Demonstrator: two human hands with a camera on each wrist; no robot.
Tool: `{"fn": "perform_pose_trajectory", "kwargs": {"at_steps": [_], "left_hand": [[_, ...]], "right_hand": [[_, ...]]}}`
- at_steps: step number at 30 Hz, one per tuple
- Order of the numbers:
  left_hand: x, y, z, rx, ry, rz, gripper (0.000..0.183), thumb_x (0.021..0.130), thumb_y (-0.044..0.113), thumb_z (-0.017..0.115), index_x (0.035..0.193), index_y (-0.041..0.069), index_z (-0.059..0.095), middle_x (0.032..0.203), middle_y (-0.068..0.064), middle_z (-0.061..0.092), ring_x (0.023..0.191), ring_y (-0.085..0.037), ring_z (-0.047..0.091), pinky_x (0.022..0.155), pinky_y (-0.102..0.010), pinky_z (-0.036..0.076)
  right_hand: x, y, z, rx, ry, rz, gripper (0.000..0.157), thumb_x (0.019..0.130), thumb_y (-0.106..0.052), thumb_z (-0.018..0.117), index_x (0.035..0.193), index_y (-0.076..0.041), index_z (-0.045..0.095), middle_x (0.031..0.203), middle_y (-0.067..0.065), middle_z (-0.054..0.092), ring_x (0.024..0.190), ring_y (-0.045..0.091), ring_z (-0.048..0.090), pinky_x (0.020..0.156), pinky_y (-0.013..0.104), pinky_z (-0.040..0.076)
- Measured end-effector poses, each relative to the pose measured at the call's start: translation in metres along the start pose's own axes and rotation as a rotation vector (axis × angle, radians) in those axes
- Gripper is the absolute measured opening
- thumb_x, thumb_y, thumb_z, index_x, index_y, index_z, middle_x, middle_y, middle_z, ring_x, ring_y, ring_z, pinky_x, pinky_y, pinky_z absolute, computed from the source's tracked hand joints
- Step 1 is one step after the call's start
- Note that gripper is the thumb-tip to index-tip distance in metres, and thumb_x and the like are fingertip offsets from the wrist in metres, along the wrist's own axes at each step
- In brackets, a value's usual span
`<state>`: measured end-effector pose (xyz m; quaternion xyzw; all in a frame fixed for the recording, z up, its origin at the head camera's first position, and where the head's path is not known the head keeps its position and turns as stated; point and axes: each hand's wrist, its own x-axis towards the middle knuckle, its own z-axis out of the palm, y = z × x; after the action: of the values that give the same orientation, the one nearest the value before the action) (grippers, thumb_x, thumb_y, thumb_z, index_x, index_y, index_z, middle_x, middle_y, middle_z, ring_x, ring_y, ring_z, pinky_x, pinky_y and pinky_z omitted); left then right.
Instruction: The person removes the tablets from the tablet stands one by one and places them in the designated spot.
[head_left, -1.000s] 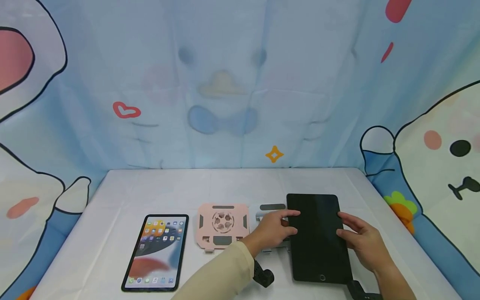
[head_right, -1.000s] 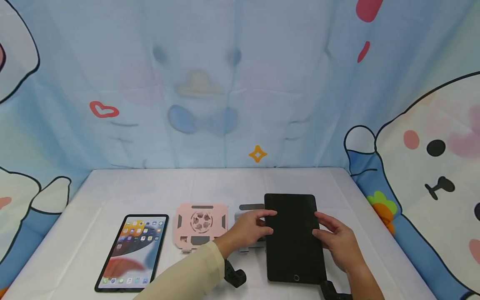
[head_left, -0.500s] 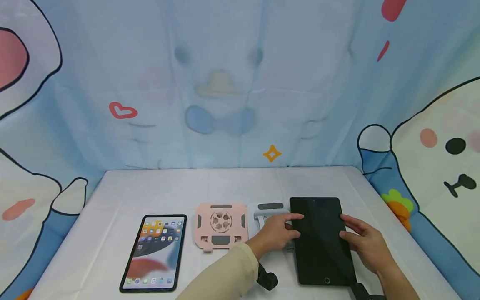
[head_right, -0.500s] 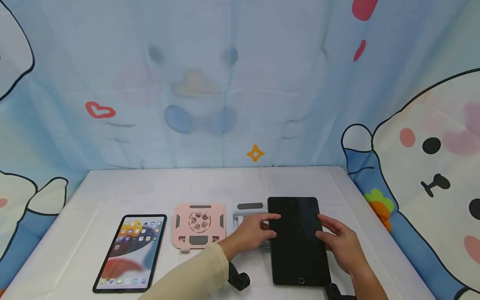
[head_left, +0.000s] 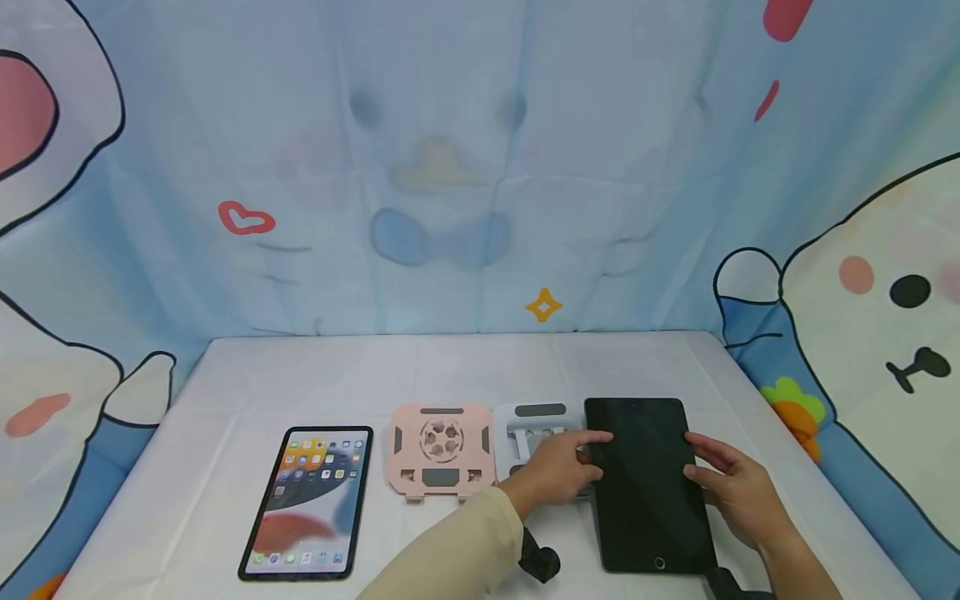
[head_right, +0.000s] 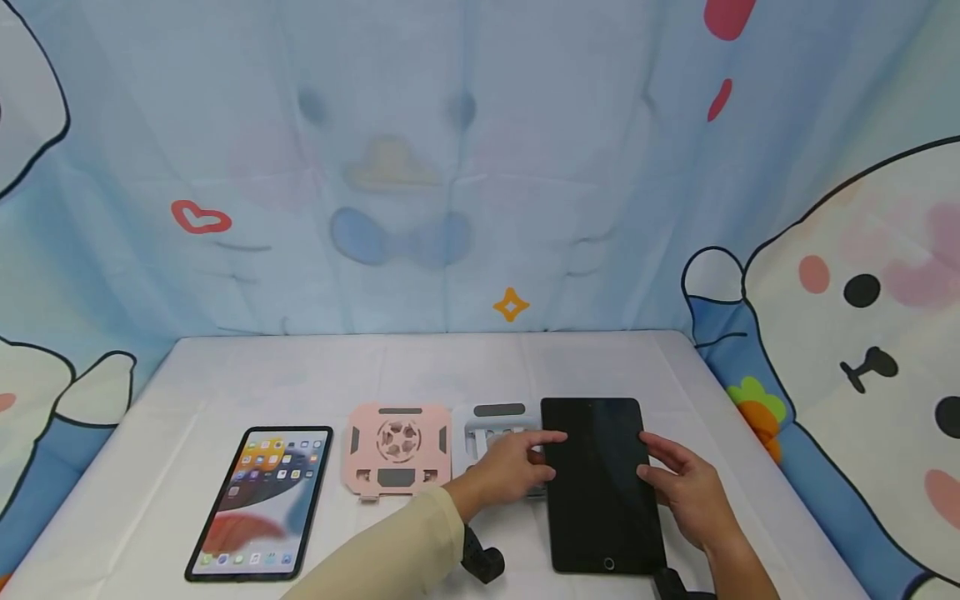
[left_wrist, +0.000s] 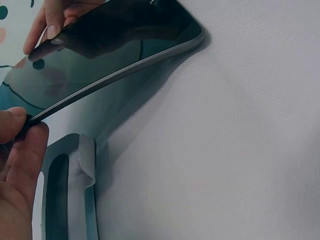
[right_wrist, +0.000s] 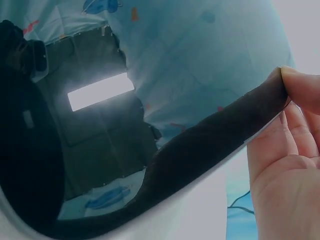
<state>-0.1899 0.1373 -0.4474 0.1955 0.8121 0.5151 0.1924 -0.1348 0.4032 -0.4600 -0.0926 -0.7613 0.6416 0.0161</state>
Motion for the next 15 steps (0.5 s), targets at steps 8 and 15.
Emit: {"fn": "perform_pose_trajectory", "kwargs": {"at_steps": [8, 15], "left_hand": [[0.0016, -0.0027, 0.0062, -0.006, -0.004, 0.008, 0.048, 0.091, 0.002, 0.071, 0.133, 0.027, 0.066, 0.080, 0.005, 0.054, 0.068, -0.007, 0.051, 0.056, -0.023, 0.044], [0.0020, -0.0020, 0.0081, -0.022, -0.006, 0.024, 0.049, 0.092, 0.001, 0.069, 0.135, 0.025, 0.064, 0.076, 0.005, 0.055, 0.063, -0.007, 0.051, 0.055, -0.022, 0.043]], "right_hand": [[0.0030, 0.0036, -0.0030, -0.091, -0.002, 0.023, 0.050, 0.093, -0.014, 0.073, 0.140, -0.013, 0.056, 0.128, -0.007, 0.057, 0.093, 0.002, 0.065, 0.078, 0.028, 0.058], [0.0048, 0.0049, -0.0041, -0.129, 0.000, 0.031, 0.058, 0.094, -0.017, 0.073, 0.145, -0.005, 0.050, 0.147, 0.022, 0.041, 0.095, -0.002, 0.063, 0.080, 0.025, 0.057]]}}
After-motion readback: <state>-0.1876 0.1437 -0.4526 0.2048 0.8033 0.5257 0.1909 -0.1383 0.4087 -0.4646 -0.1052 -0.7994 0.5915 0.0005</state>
